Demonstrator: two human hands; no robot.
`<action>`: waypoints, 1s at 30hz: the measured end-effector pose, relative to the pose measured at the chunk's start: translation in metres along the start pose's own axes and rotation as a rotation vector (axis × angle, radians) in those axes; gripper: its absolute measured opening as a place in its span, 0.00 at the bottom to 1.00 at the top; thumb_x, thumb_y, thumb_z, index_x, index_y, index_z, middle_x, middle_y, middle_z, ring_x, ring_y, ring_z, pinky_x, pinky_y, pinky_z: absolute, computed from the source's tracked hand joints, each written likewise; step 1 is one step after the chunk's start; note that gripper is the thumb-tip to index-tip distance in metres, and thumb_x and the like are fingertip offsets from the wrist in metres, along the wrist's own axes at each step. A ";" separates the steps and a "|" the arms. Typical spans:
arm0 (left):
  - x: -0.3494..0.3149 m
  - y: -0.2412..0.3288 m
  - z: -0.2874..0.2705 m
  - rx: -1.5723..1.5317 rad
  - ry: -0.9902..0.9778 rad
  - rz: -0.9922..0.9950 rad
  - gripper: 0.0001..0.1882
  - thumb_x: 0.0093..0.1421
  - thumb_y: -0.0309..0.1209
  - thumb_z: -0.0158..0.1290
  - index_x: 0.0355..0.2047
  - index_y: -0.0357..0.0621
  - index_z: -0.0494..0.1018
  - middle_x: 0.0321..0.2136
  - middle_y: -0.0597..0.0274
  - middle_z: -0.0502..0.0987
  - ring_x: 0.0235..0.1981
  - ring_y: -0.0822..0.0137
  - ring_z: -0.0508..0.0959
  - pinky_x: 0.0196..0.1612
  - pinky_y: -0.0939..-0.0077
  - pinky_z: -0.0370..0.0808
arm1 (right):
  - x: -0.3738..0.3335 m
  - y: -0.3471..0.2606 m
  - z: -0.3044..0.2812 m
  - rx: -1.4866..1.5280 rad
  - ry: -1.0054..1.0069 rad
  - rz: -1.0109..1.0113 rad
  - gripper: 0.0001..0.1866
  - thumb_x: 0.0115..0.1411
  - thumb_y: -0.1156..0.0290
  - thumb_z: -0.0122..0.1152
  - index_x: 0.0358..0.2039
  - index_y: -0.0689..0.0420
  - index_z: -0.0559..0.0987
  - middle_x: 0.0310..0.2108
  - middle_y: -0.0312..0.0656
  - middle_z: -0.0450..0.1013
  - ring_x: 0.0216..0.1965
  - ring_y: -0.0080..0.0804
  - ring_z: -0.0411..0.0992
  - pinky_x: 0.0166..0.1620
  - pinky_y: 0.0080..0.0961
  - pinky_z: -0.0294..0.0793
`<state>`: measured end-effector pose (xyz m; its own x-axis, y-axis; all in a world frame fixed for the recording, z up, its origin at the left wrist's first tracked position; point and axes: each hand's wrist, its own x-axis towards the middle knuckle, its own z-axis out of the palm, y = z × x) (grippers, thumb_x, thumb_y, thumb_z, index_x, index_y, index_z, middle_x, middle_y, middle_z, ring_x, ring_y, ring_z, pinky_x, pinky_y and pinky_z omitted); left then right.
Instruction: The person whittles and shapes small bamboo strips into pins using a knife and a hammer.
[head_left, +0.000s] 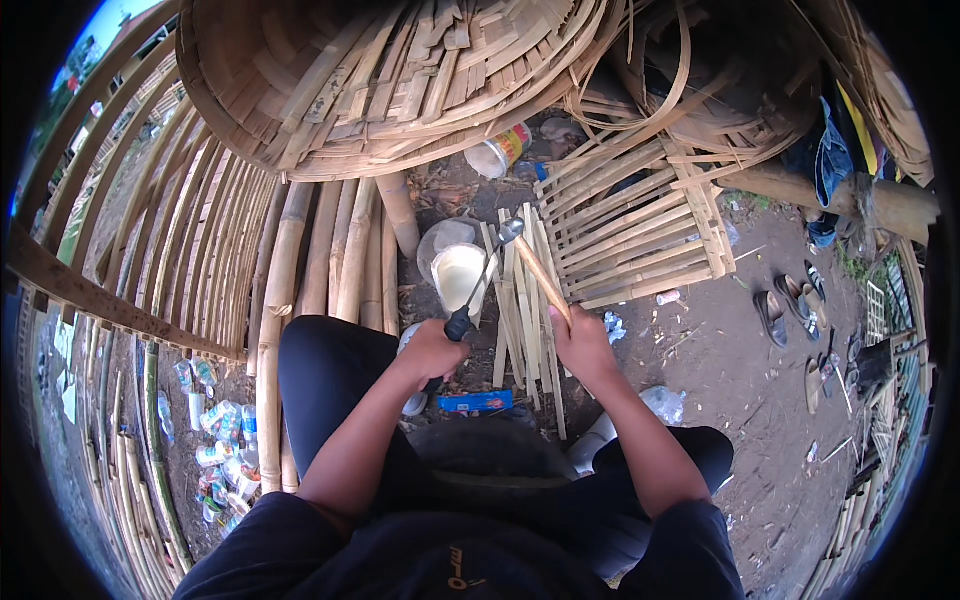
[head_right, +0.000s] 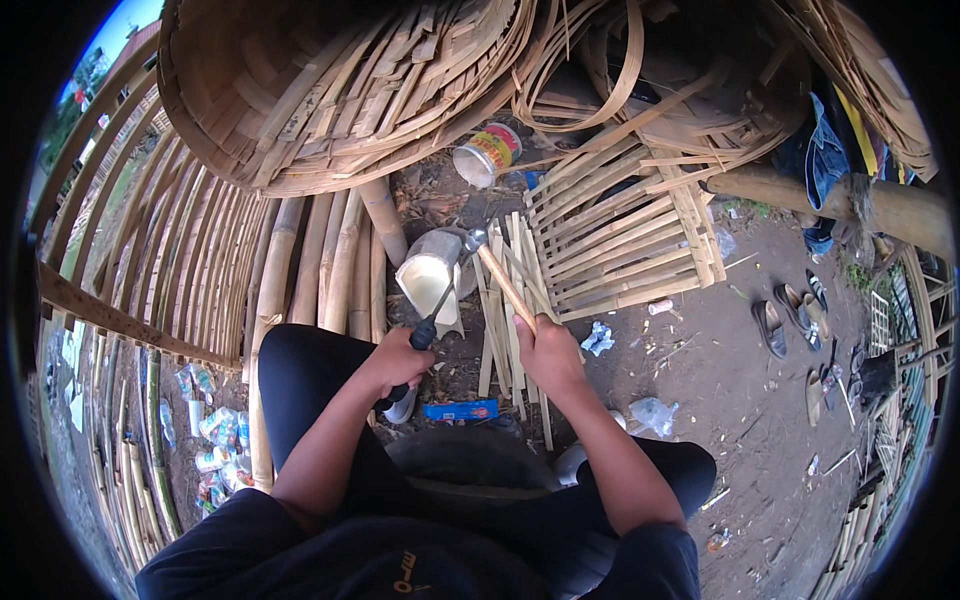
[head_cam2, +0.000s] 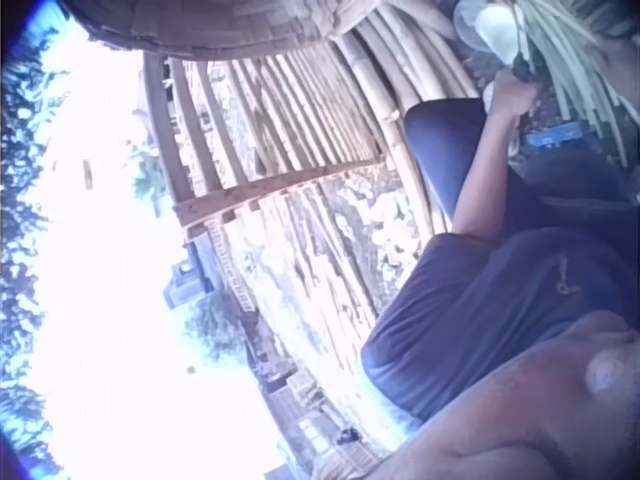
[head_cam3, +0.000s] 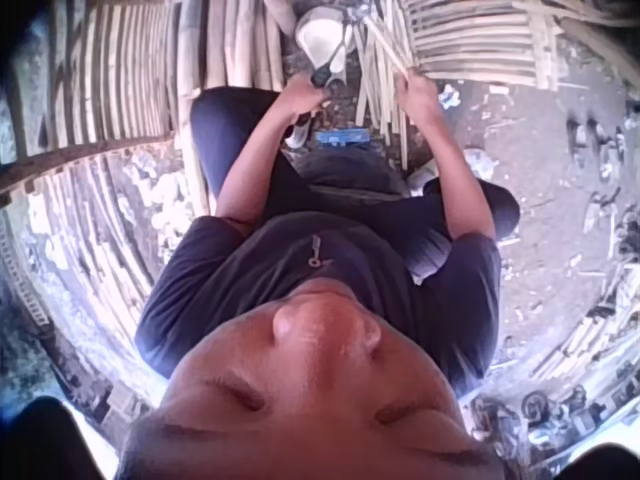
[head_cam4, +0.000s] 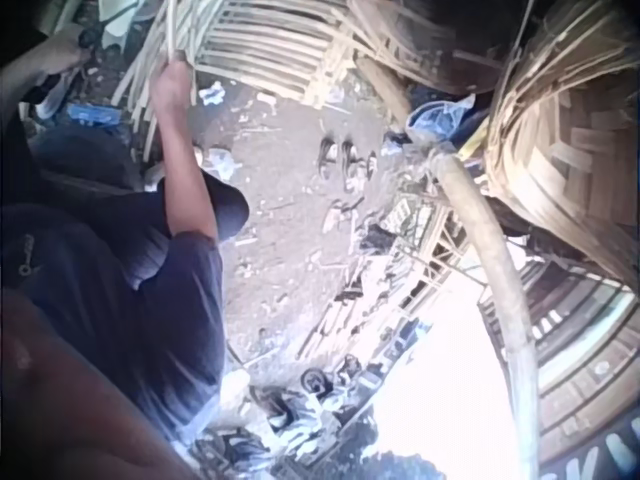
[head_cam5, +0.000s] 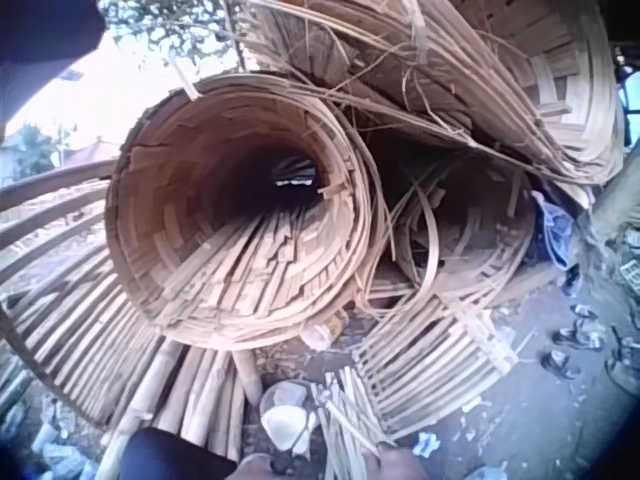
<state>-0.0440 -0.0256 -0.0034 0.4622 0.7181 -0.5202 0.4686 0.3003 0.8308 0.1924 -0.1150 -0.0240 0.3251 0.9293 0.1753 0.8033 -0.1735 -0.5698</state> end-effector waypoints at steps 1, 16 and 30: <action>-0.001 0.001 0.000 0.009 -0.003 -0.006 0.06 0.50 0.23 0.50 0.18 0.35 0.68 0.11 0.60 0.68 0.10 0.68 0.69 0.15 0.72 0.66 | 0.000 0.000 -0.001 -0.005 -0.028 0.012 0.22 0.65 0.57 0.51 0.26 0.66 0.74 0.19 0.61 0.72 0.24 0.61 0.73 0.30 0.50 0.73; 0.001 0.004 0.003 0.065 -0.004 -0.028 0.05 0.49 0.22 0.51 0.19 0.35 0.67 0.11 0.59 0.68 0.10 0.68 0.69 0.15 0.71 0.66 | 0.000 -0.002 0.011 -0.072 -0.071 0.076 0.24 0.65 0.54 0.50 0.27 0.66 0.74 0.19 0.61 0.72 0.23 0.60 0.74 0.29 0.50 0.74; 0.012 -0.009 -0.001 -0.024 -0.011 -0.043 0.03 0.48 0.22 0.52 0.25 0.35 0.69 0.15 0.61 0.69 0.12 0.69 0.70 0.16 0.73 0.67 | 0.007 -0.021 -0.016 -0.069 0.013 0.046 0.22 0.64 0.55 0.53 0.26 0.65 0.73 0.17 0.58 0.72 0.23 0.59 0.74 0.28 0.49 0.73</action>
<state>-0.0437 -0.0187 -0.0167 0.4505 0.6974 -0.5574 0.4698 0.3457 0.8123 0.1859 -0.1098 0.0023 0.3683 0.9157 0.1608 0.8197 -0.2382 -0.5209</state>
